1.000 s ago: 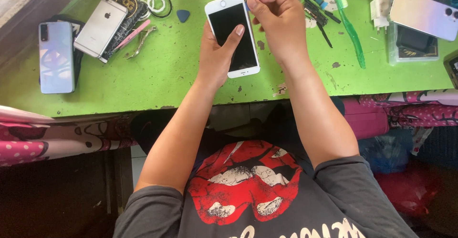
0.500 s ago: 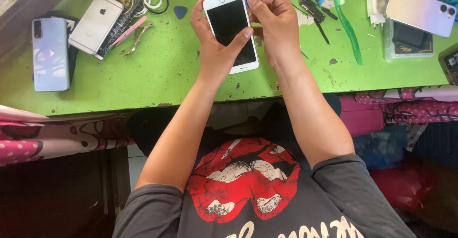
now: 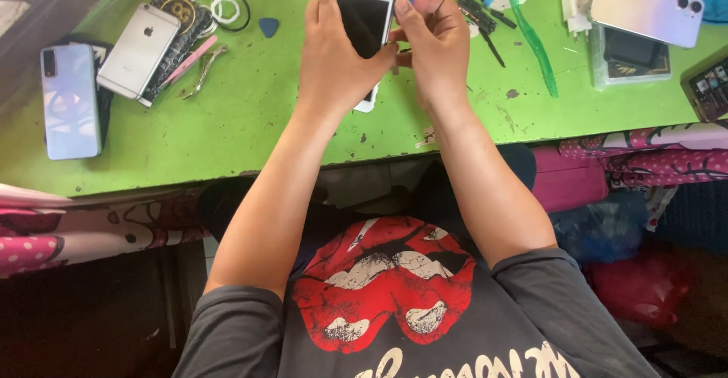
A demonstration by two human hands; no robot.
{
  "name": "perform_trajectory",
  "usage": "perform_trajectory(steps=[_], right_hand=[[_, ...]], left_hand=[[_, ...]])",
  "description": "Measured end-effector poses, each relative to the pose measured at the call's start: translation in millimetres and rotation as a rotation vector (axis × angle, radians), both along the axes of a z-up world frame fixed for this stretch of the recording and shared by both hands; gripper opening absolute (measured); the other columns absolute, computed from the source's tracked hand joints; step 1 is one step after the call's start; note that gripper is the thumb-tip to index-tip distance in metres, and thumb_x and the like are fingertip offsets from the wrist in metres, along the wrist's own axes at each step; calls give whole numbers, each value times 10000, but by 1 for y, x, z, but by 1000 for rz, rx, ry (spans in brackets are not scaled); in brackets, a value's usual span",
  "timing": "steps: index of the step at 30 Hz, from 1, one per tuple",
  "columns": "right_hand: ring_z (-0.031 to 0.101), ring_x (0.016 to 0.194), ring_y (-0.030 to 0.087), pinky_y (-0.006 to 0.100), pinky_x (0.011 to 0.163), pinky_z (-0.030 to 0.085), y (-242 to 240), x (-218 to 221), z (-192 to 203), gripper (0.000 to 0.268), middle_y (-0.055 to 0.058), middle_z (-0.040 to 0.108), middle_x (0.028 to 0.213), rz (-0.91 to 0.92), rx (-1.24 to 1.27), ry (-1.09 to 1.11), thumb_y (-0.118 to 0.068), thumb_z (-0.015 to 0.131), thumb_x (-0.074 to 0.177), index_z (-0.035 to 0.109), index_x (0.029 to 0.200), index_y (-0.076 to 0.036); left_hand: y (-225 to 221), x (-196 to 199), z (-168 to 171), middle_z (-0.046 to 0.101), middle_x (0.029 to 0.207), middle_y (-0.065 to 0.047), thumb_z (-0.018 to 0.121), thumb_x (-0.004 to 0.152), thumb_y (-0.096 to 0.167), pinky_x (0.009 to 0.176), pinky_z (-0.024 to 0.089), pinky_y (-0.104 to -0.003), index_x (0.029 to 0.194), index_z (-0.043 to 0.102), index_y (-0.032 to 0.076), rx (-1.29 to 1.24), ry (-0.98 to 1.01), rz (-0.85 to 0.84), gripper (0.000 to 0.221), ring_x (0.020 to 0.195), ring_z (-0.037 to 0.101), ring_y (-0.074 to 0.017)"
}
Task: Disassembling a smartphone screen assembly from the main body using a plastic pry tool and a screwdriver.
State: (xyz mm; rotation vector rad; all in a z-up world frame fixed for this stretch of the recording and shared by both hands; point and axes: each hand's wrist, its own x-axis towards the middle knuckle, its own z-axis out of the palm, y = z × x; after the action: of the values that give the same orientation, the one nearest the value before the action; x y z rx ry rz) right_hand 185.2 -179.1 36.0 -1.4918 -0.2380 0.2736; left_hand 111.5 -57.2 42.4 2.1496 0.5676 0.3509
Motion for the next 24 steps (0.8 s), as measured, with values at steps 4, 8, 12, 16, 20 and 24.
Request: perform_trajectory(steps=[4, 8, 12, 16, 20, 24], right_hand=[[740, 719, 112, 259, 489, 641, -7, -1, -6, 140, -8, 680, 845, 15, 9, -45, -298, 688, 955, 624, 952, -174], [753, 718, 126, 259, 499, 646, -15, -1, -7, 105, 31, 703, 866, 40, -1, -85, -237, 666, 983, 620, 1015, -148], [759, 765, 110, 227, 550, 606, -33, 1, -12, 187, 29, 742, 845, 17, -171, -352, -268, 660, 1029, 616, 1154, -135], [762, 767, 131, 270, 702, 590, -51, 3, -13, 89, 23, 754, 860, -6, -310, -505, -211, 644, 1056, 645, 1116, -146], [702, 790, 133, 314, 738, 582, -61, 8, -16, 130, 22, 743, 895, 44, -495, -553, -150, 661, 1041, 683, 1160, -102], [635, 734, 143, 299, 657, 526, -63, -4, -8, 248, 54, 684, 889, 76, -405, -622, -93, 537, 1090, 635, 1317, -81]], left_hand=[[3, 1, -5, 511, 1417, -165, 843, 812, 395, 857, 586, -434, 1536, 244, 59, 86, 48, -18, 998, 1203, 620, -333], [6, -2, -1, 531, 1422, -163, 854, 822, 313, 853, 560, -444, 1523, 251, 85, 143, 8, -91, 952, 1241, 600, -356], [10, -4, 3, 458, 1553, -206, 872, 799, 176, 902, 587, -479, 1567, 175, 66, 183, 68, -204, 1043, 1328, 546, -390], [16, -9, 10, 534, 1459, -177, 854, 759, 123, 893, 557, -474, 1508, 302, 72, 238, 76, -276, 932, 1255, 558, -358], [23, -11, 19, 562, 1425, -149, 841, 724, 115, 1004, 447, -533, 1480, 381, 79, 345, 104, -366, 887, 1256, 558, -350], [28, -15, 31, 565, 1426, -146, 844, 736, 134, 1000, 421, -537, 1461, 387, 84, 336, 95, -460, 859, 1234, 567, -349]])
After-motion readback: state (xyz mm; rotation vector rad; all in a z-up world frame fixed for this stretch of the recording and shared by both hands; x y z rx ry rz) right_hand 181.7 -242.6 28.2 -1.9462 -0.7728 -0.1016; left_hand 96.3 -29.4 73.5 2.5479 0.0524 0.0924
